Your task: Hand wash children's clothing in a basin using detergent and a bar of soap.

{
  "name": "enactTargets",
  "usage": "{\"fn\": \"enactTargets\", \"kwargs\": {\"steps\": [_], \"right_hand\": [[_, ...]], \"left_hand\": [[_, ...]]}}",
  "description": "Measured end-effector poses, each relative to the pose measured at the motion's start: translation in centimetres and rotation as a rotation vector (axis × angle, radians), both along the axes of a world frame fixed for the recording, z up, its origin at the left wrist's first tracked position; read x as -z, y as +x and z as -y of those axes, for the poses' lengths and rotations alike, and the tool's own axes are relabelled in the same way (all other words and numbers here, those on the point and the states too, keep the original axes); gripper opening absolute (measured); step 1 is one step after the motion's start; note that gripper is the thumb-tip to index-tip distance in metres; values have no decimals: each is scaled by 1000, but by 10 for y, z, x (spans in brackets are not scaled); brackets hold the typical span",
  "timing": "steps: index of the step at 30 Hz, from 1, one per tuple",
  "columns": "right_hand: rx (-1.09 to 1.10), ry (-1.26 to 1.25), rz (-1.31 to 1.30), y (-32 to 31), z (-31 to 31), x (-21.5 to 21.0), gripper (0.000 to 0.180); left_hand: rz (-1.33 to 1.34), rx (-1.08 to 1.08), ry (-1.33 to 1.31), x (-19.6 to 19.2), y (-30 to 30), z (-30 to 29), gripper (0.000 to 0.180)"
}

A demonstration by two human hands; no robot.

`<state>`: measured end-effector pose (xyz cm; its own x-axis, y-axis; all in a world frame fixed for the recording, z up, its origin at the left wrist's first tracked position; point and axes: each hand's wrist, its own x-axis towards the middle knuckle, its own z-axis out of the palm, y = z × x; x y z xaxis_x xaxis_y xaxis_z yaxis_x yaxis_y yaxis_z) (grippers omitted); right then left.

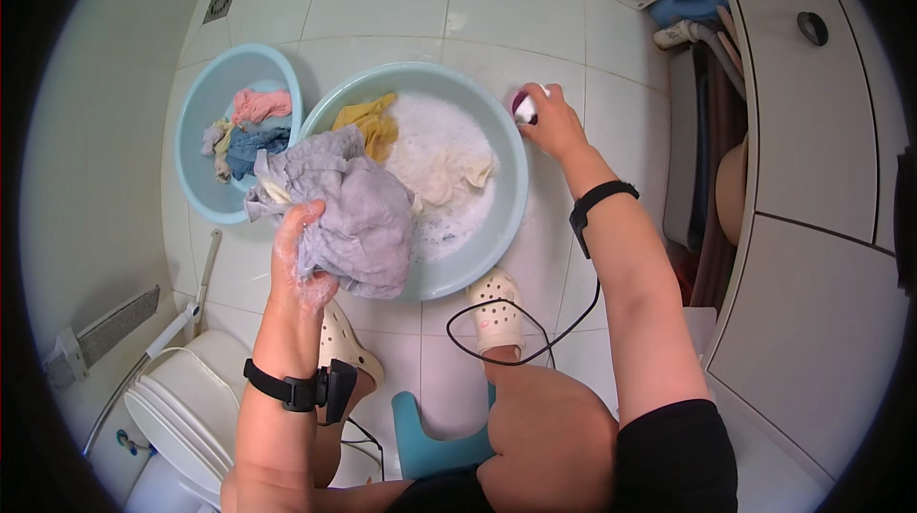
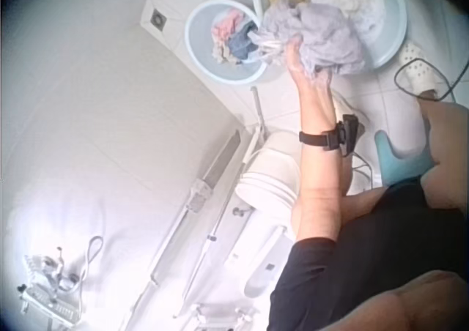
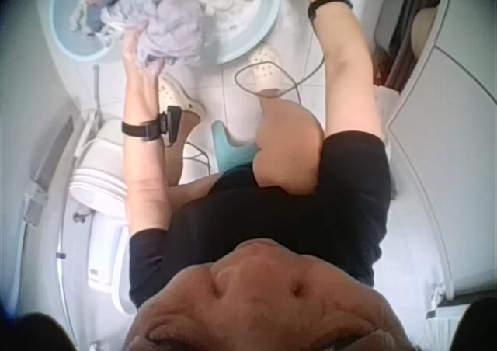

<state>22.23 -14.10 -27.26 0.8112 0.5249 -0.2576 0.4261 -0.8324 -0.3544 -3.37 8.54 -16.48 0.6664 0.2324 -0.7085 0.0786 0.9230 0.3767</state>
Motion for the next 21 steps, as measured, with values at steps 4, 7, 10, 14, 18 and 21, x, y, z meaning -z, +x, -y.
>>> {"fn": "enactTargets", "kwargs": {"steps": [4, 7, 10, 14, 18, 21], "right_hand": [[130, -142, 45, -6, 11, -1, 47], [155, -137, 30, -2, 22, 5, 42], [275, -213, -70, -1, 22, 0, 43], [279, -141, 1, -4, 22, -6, 51], [290, -63, 21, -2, 26, -6, 59], [301, -12, 26, 0, 30, -2, 61]], "left_hand": [[5, 10, -11, -1, -1, 0, 45], [17, 15, -5, -2, 0, 1, 45], [13, 8, 24, -1, 1, 4, 46], [24, 23, 13, -1, 0, 2, 48], [39, 30, -7, -2, 1, 3, 48], [34, 26, 3, -1, 1, 3, 47]]}}
